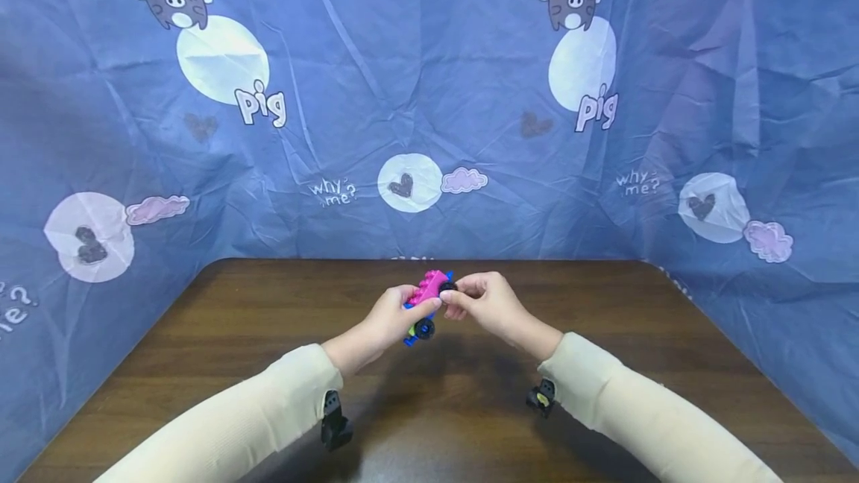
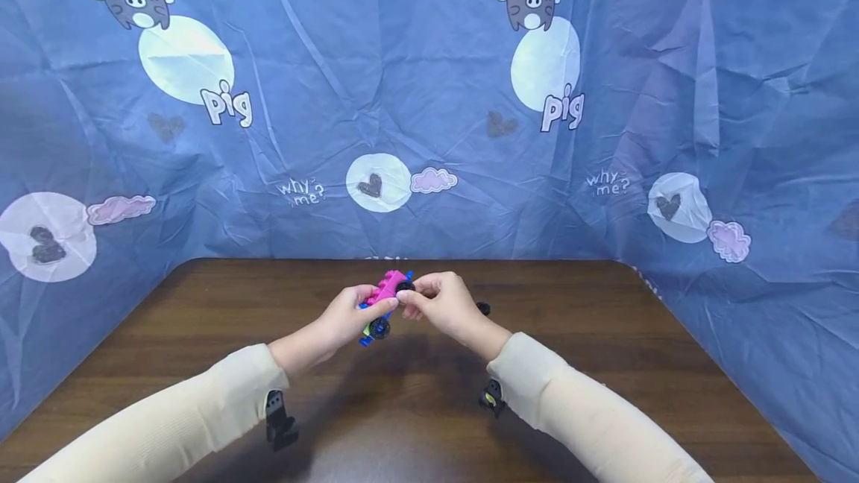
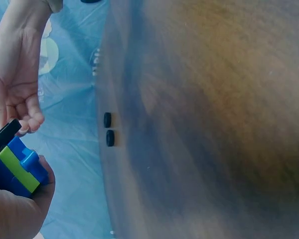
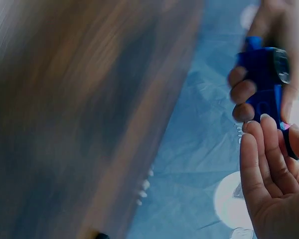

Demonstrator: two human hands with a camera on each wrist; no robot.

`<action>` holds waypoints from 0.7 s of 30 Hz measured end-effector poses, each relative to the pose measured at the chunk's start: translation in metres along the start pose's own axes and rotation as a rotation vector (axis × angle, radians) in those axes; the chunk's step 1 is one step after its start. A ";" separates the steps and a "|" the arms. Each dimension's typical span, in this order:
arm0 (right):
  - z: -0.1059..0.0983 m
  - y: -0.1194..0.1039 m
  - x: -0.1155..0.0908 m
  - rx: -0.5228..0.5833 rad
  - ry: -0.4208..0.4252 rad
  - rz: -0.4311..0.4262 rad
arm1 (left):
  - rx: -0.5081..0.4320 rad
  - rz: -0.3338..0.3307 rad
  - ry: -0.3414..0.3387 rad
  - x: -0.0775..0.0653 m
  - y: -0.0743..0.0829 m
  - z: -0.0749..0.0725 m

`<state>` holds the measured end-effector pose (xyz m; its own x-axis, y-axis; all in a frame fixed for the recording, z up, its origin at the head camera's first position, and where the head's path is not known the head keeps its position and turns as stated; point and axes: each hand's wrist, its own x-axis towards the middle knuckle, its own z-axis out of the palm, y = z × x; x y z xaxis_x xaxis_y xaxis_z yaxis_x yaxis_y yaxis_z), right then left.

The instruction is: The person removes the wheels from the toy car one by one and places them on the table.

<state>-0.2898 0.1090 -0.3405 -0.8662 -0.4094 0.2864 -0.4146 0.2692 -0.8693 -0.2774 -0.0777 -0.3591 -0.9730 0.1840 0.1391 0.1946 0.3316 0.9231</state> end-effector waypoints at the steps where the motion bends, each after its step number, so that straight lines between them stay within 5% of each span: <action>1: 0.000 0.000 0.000 0.003 -0.008 0.001 | -0.006 -0.012 0.001 0.000 0.000 0.000; 6: -0.004 -0.003 0.001 0.070 0.004 0.042 | -0.084 -0.036 -0.007 0.001 0.005 -0.003; 14: -0.004 -0.009 0.002 0.177 0.175 0.123 | -0.151 -0.010 -0.067 0.002 0.010 -0.007; 21: -0.005 -0.008 0.001 0.303 0.175 0.133 | -0.233 -0.041 -0.036 0.001 0.000 -0.009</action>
<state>-0.2891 0.1104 -0.3316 -0.9524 -0.2256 0.2050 -0.2170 0.0294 -0.9757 -0.2798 -0.0858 -0.3551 -0.9737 0.2092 0.0903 0.1168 0.1180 0.9861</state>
